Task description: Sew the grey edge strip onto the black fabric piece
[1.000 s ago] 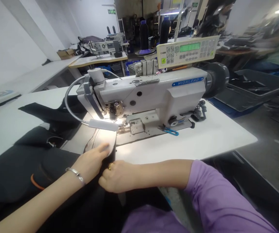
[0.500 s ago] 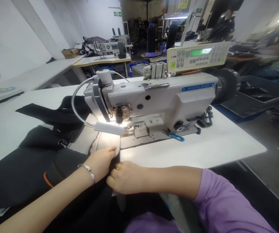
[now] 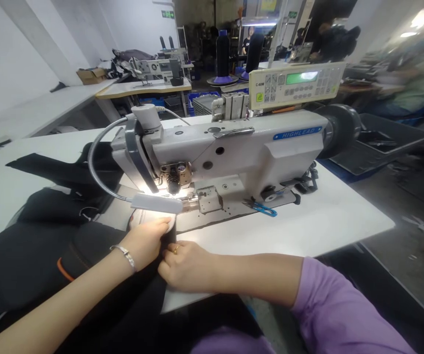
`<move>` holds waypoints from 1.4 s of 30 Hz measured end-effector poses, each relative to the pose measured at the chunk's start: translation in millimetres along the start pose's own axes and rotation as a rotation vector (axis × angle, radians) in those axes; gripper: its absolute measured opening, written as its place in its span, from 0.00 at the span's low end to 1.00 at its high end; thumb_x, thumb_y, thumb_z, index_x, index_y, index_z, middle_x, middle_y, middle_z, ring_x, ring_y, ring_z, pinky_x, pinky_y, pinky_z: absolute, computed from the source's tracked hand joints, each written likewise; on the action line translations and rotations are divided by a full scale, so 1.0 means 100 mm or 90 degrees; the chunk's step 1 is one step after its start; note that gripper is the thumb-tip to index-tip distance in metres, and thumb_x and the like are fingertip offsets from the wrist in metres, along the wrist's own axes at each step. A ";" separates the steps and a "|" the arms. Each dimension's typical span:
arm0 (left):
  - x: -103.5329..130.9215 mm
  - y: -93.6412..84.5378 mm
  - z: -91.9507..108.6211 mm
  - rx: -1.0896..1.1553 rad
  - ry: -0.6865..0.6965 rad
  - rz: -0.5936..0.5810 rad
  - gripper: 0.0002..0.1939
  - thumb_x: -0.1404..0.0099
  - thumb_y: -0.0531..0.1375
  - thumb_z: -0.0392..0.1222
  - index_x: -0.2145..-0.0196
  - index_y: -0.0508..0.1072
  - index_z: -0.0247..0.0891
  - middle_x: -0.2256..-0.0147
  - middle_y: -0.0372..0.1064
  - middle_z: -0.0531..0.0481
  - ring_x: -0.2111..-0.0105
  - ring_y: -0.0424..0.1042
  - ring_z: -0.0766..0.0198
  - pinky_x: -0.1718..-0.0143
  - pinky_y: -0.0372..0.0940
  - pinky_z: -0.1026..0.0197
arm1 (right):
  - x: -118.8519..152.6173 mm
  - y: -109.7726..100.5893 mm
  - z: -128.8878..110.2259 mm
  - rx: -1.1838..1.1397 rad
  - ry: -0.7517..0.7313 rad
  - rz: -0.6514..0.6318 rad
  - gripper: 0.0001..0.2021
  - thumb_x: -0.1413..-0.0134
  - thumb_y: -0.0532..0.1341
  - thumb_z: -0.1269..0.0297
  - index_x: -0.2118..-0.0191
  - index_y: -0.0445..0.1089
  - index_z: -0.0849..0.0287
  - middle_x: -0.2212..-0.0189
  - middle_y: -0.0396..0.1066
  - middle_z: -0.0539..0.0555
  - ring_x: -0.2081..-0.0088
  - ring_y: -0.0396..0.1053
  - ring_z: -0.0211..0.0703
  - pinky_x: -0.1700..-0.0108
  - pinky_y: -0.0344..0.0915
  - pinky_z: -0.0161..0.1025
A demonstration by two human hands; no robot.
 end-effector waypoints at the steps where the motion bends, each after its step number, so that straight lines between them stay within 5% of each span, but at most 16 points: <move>1: -0.02 -0.02 -0.05 0.027 0.005 0.008 0.29 0.49 0.48 0.26 0.48 0.68 0.28 0.45 0.63 0.40 0.44 0.61 0.56 0.40 0.57 0.53 | 0.00 0.00 0.01 0.001 0.003 -0.001 0.08 0.47 0.52 0.74 0.74 0.63 0.62 0.75 0.66 0.55 0.73 0.63 0.43 0.71 0.59 0.39; 5: -0.10 -0.11 -0.31 0.234 0.010 -0.004 0.31 0.50 0.52 0.36 0.46 0.68 0.35 0.44 0.63 0.48 0.44 0.61 0.54 0.38 0.52 0.51 | -0.02 0.00 0.03 0.008 0.013 -0.007 0.08 0.46 0.52 0.75 0.73 0.64 0.63 0.74 0.66 0.56 0.71 0.64 0.45 0.70 0.60 0.39; 10: -0.11 -0.11 -0.59 0.430 -0.099 -0.051 0.30 0.50 0.57 0.41 0.46 0.69 0.39 0.46 0.66 0.51 0.47 0.66 0.51 0.40 0.57 0.50 | -0.01 0.00 0.05 0.009 0.026 -0.027 0.08 0.46 0.51 0.76 0.72 0.65 0.64 0.72 0.67 0.57 0.69 0.65 0.46 0.70 0.61 0.38; 16: -0.07 -0.01 -0.22 0.129 0.019 0.010 0.28 0.46 0.52 0.31 0.46 0.67 0.32 0.45 0.64 0.42 0.43 0.61 0.53 0.39 0.54 0.49 | 0.00 0.05 0.08 -0.012 0.033 -0.053 0.08 0.44 0.51 0.75 0.71 0.65 0.63 0.71 0.69 0.55 0.68 0.65 0.45 0.68 0.63 0.39; 21: -0.03 0.12 0.04 -0.053 -0.012 0.022 0.26 0.42 0.46 0.23 0.46 0.64 0.27 0.44 0.61 0.34 0.45 0.63 0.53 0.44 0.61 0.53 | -0.01 0.10 0.11 -0.020 0.031 -0.071 0.08 0.43 0.51 0.75 0.69 0.66 0.64 0.70 0.70 0.56 0.67 0.65 0.44 0.65 0.64 0.40; 27: -0.09 0.04 0.08 -0.112 -0.032 -0.002 0.21 0.40 0.46 0.23 0.52 0.68 0.29 0.49 0.66 0.35 0.47 0.65 0.54 0.47 0.63 0.55 | -0.05 0.10 0.18 -0.027 0.044 -0.096 0.06 0.45 0.53 0.75 0.68 0.68 0.65 0.69 0.70 0.57 0.65 0.66 0.46 0.62 0.64 0.41; 35: -0.15 -0.11 0.17 -0.259 -0.011 0.034 0.12 0.38 0.49 0.27 0.63 0.72 0.30 0.64 0.70 0.38 0.62 0.70 0.49 0.58 0.66 0.50 | -0.06 0.10 0.34 -0.037 0.077 -0.090 0.05 0.46 0.55 0.75 0.68 0.68 0.65 0.67 0.70 0.58 0.60 0.66 0.46 0.60 0.64 0.40; 42: -0.23 -0.17 0.22 -0.307 0.000 0.026 0.15 0.36 0.48 0.26 0.60 0.73 0.29 0.65 0.72 0.37 0.63 0.72 0.47 0.62 0.65 0.51 | -0.08 0.13 0.44 -0.023 0.105 -0.058 0.06 0.45 0.54 0.75 0.69 0.67 0.65 0.67 0.70 0.57 0.60 0.65 0.45 0.58 0.63 0.40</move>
Point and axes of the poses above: each hand's wrist, its own x-axis away from the middle knuckle, its own y-axis out of the palm, z = x × y, the point moved 10 cm from there along -x, towards the middle knuckle
